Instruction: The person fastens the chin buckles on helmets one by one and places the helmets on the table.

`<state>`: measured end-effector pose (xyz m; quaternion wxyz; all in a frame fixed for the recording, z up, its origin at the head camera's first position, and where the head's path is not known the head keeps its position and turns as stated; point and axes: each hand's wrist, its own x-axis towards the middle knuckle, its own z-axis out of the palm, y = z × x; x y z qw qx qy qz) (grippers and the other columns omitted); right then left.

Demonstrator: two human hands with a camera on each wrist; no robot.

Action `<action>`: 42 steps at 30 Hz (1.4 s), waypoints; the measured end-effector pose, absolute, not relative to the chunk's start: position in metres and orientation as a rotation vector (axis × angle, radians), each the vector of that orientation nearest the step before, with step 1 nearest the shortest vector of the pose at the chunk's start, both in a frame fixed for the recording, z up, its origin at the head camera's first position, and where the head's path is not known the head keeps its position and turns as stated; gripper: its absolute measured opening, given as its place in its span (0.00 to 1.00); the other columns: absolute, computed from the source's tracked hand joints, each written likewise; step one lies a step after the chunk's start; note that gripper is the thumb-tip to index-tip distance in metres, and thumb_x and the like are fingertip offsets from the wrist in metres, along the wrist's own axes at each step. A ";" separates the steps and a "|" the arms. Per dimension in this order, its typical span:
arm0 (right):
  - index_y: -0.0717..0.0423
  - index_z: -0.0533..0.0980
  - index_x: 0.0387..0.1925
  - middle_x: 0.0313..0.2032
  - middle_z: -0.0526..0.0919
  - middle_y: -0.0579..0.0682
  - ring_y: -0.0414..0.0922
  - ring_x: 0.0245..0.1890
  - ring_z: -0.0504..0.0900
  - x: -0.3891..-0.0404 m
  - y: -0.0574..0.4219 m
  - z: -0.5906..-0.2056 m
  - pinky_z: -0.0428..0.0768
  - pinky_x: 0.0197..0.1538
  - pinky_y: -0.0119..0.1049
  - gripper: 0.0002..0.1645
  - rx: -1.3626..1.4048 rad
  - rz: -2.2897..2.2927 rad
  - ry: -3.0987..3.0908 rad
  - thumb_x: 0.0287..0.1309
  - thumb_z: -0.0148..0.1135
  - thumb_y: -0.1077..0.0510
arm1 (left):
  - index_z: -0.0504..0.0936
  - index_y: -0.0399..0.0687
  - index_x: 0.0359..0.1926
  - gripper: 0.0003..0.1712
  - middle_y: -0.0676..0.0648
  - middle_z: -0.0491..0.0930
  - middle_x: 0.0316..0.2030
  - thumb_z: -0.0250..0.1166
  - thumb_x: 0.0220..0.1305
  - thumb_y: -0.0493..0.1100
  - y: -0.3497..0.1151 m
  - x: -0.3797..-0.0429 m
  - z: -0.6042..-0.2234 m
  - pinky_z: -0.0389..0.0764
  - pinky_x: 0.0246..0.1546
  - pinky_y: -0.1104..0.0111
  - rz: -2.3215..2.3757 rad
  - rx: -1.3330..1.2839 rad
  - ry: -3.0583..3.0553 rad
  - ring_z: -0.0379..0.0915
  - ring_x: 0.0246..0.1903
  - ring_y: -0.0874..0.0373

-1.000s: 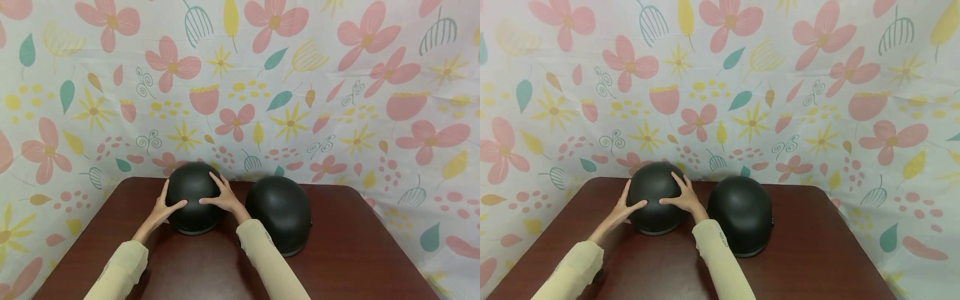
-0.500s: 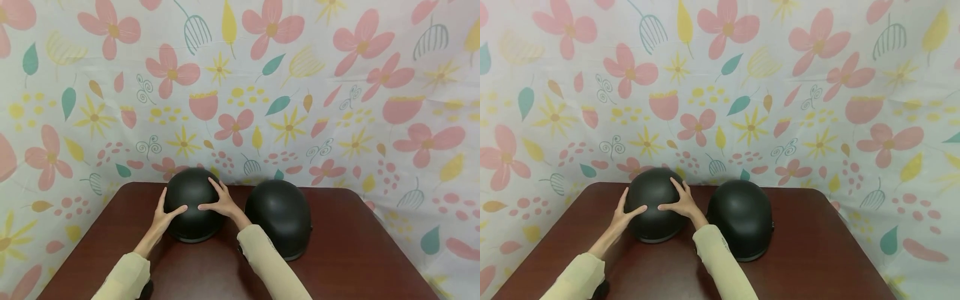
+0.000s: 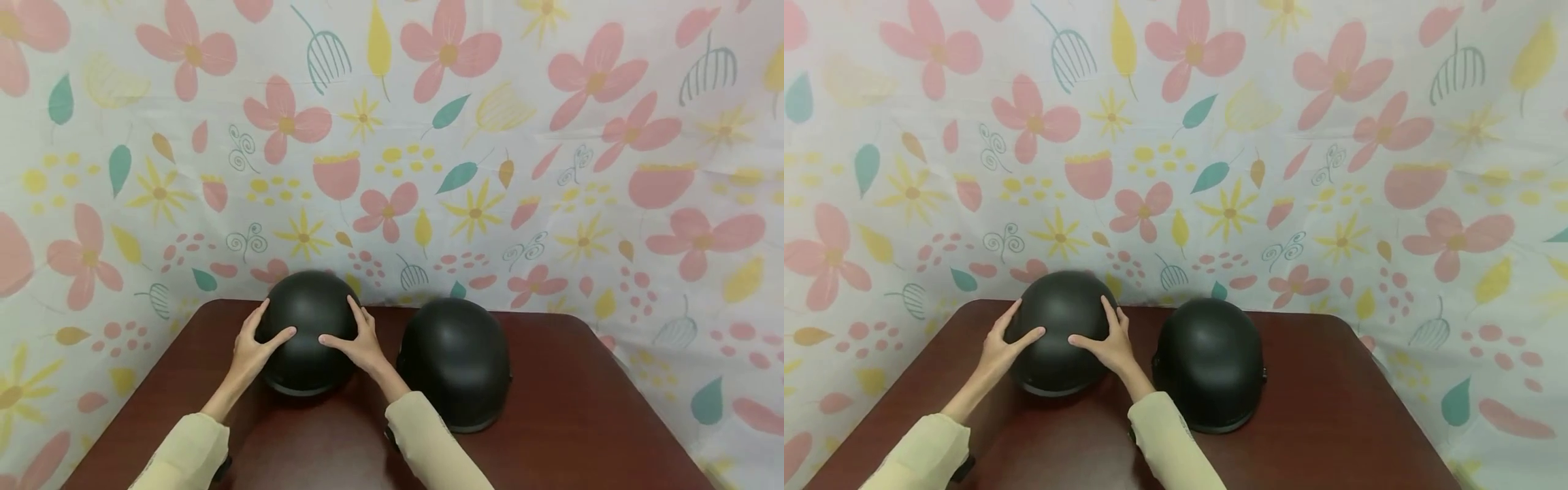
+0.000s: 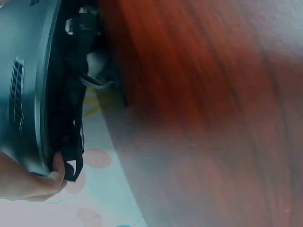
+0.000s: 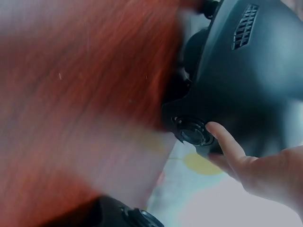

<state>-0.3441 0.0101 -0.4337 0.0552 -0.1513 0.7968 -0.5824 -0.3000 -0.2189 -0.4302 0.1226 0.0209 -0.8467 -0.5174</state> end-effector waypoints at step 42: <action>0.35 0.38 0.77 0.77 0.37 0.60 0.68 0.71 0.58 -0.322 0.006 -0.451 0.75 0.57 0.64 0.55 -0.257 -2.197 1.986 0.62 0.63 0.43 | 0.68 0.49 0.70 0.44 0.36 0.43 0.76 0.74 0.53 0.48 -0.220 -0.301 -0.380 0.54 0.61 0.28 -1.214 -0.266 -2.468 0.41 0.72 0.27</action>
